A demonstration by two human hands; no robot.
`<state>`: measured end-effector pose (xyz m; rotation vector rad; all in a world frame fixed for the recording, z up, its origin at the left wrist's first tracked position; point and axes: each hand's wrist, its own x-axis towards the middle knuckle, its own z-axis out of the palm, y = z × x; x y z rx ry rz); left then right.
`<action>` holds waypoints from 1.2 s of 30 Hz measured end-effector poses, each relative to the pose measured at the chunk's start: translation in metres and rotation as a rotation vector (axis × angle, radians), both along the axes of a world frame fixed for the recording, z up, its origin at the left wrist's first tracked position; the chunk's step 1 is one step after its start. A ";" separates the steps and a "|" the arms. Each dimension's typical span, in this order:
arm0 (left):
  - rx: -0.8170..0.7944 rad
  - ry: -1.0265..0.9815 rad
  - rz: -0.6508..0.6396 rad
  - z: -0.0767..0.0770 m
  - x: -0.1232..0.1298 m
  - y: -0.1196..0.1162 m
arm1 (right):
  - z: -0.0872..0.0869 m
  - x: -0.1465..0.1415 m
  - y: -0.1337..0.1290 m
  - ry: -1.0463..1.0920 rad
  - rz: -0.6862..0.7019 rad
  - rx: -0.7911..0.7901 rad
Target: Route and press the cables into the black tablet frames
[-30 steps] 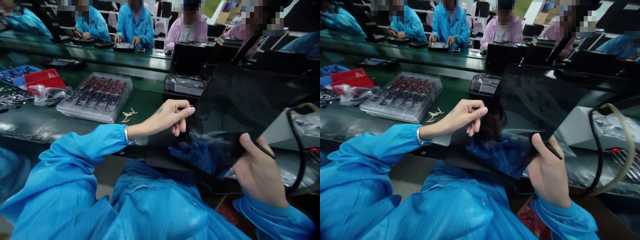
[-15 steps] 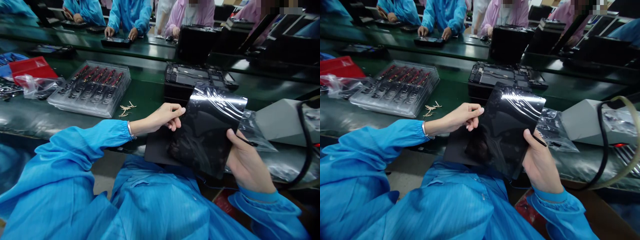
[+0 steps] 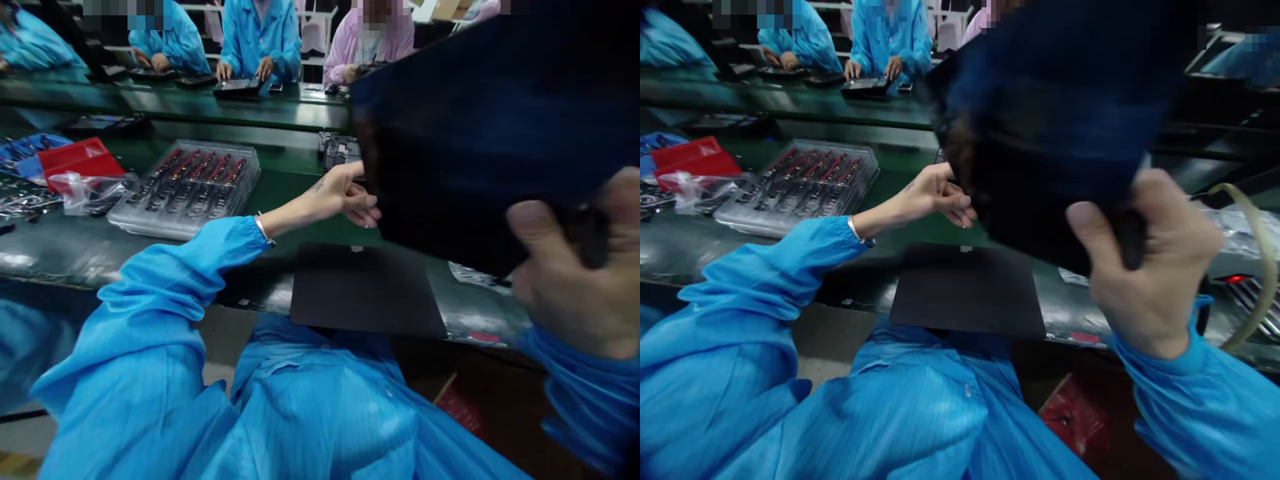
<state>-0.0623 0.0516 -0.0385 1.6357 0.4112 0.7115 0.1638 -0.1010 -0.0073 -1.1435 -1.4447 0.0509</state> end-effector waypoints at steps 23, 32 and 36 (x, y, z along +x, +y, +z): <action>0.562 0.829 0.365 -0.069 -0.108 -0.055 | -0.115 -0.032 -0.059 -0.967 0.443 0.017; 0.114 0.655 0.404 -0.058 -0.093 -0.079 | -0.137 -0.036 -0.048 -0.901 0.411 0.103; -0.357 0.290 0.339 -0.036 -0.084 -0.100 | -0.134 -0.037 -0.045 -0.854 0.381 0.174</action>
